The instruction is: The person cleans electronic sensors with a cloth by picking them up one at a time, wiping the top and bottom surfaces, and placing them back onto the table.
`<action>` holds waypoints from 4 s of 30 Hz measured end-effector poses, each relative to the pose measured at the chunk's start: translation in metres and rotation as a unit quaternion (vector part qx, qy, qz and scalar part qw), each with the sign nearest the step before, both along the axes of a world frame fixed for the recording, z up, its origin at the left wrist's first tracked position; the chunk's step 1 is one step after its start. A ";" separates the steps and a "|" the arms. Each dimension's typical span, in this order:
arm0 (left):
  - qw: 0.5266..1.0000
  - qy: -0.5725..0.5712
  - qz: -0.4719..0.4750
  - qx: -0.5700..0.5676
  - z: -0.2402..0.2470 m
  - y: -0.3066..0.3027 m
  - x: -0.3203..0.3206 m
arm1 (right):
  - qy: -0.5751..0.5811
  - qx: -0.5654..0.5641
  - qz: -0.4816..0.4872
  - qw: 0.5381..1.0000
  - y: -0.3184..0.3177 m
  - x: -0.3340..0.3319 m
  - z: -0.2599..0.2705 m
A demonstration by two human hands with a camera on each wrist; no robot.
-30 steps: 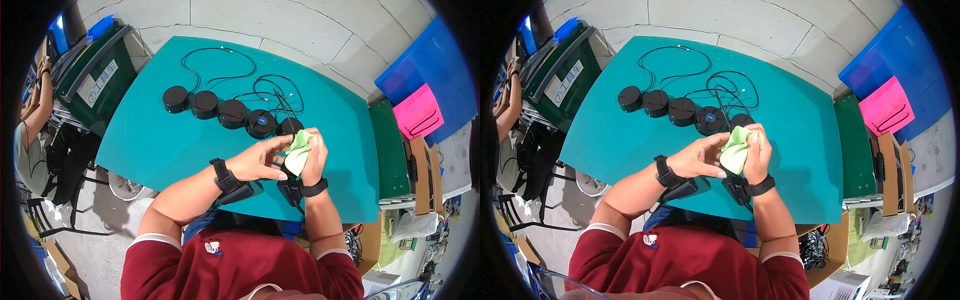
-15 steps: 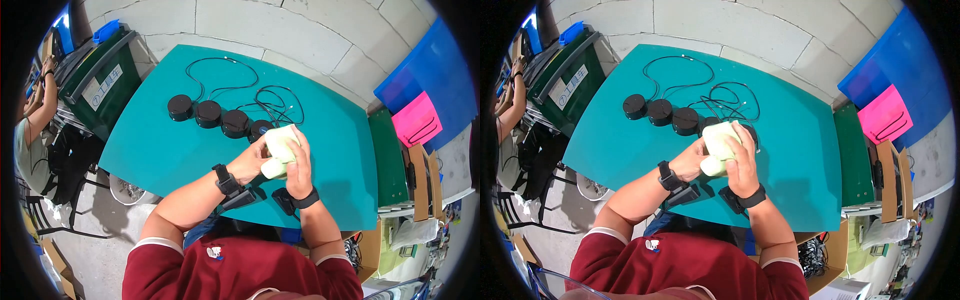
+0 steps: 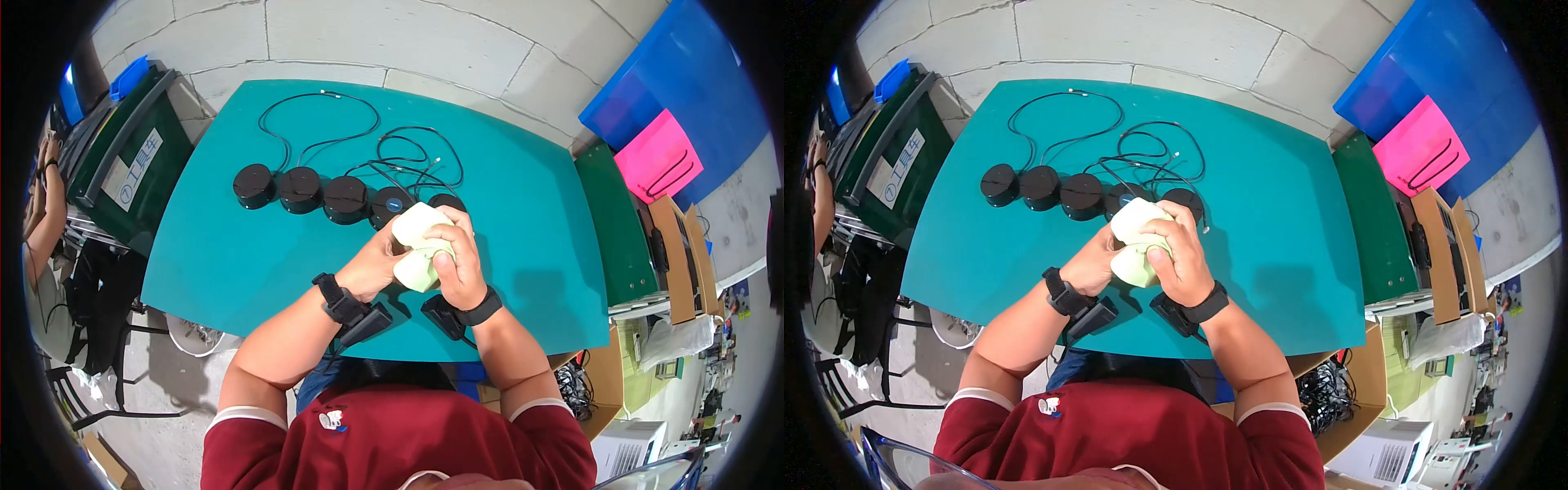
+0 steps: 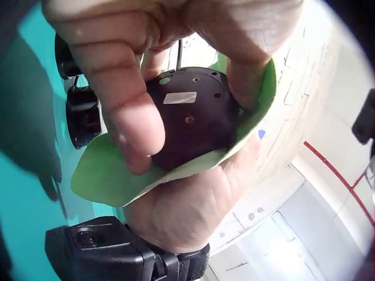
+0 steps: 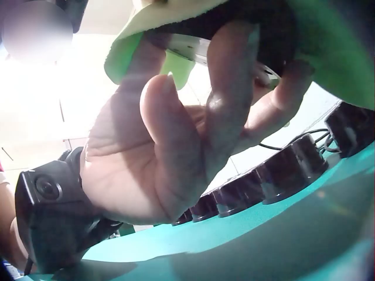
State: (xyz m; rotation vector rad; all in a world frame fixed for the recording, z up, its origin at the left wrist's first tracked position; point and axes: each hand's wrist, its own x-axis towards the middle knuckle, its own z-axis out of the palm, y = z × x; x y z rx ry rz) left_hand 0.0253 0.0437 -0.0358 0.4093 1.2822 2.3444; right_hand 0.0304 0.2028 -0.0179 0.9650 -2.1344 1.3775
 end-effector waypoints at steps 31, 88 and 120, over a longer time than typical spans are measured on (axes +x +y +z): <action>1.000 0.000 -0.006 0.003 -0.001 -0.001 0.000 | 0.011 0.011 -0.006 1.000 -0.001 0.001 0.002; 0.998 0.026 -0.047 0.012 0.020 -0.008 0.005 | 0.116 0.072 -0.066 0.988 0.001 0.003 0.009; 0.975 -0.010 0.200 0.099 0.027 -0.031 -0.014 | -0.195 0.406 -0.129 0.884 0.109 -0.062 0.019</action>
